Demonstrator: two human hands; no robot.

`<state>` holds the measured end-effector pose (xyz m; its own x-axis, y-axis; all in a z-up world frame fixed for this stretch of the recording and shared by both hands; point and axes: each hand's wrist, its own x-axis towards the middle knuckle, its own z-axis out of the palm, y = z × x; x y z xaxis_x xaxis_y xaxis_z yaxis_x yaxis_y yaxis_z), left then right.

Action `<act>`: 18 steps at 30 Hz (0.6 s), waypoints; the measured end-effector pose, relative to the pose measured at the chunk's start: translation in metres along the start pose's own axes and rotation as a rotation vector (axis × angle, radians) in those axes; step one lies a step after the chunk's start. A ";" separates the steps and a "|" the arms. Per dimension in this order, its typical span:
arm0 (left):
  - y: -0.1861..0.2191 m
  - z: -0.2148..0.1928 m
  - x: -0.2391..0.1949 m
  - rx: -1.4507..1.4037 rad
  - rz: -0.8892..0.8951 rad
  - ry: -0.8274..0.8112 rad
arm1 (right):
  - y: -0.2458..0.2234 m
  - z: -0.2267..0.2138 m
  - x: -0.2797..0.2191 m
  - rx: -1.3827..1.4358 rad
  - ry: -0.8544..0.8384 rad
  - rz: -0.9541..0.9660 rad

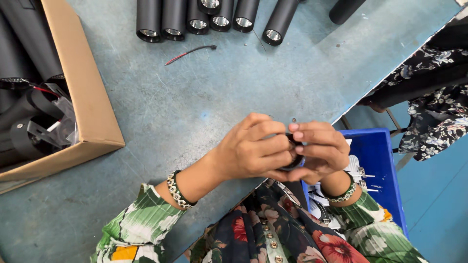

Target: The person assembles black cylindrical light fixtures by hand, inserting internal components and attaching a retaining ring, before placing the completed units into a cardboard box.

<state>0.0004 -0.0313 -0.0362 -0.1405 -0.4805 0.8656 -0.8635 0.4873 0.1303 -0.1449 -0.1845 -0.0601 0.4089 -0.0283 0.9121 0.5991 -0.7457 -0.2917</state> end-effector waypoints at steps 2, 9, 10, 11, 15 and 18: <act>-0.001 0.002 0.002 -0.016 -0.006 0.025 | 0.004 -0.004 0.005 0.006 -0.036 -0.045; -0.002 0.008 0.002 -0.019 -0.065 0.042 | 0.006 -0.007 0.003 0.027 -0.013 0.018; -0.002 0.007 0.001 -0.020 -0.070 0.035 | 0.005 -0.008 0.002 0.032 -0.022 0.025; -0.001 0.008 -0.001 -0.029 -0.071 0.041 | 0.005 -0.008 0.000 0.036 -0.031 0.032; 0.005 0.009 -0.010 0.003 -0.080 0.075 | 0.006 -0.003 -0.007 0.075 -0.002 -0.035; 0.010 0.009 -0.015 0.074 -0.085 0.088 | 0.013 0.004 -0.005 0.119 0.033 -0.108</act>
<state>-0.0104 -0.0256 -0.0525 -0.0252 -0.4508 0.8923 -0.9045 0.3905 0.1717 -0.1368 -0.1913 -0.0692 0.3159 0.0244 0.9485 0.7164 -0.6615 -0.2216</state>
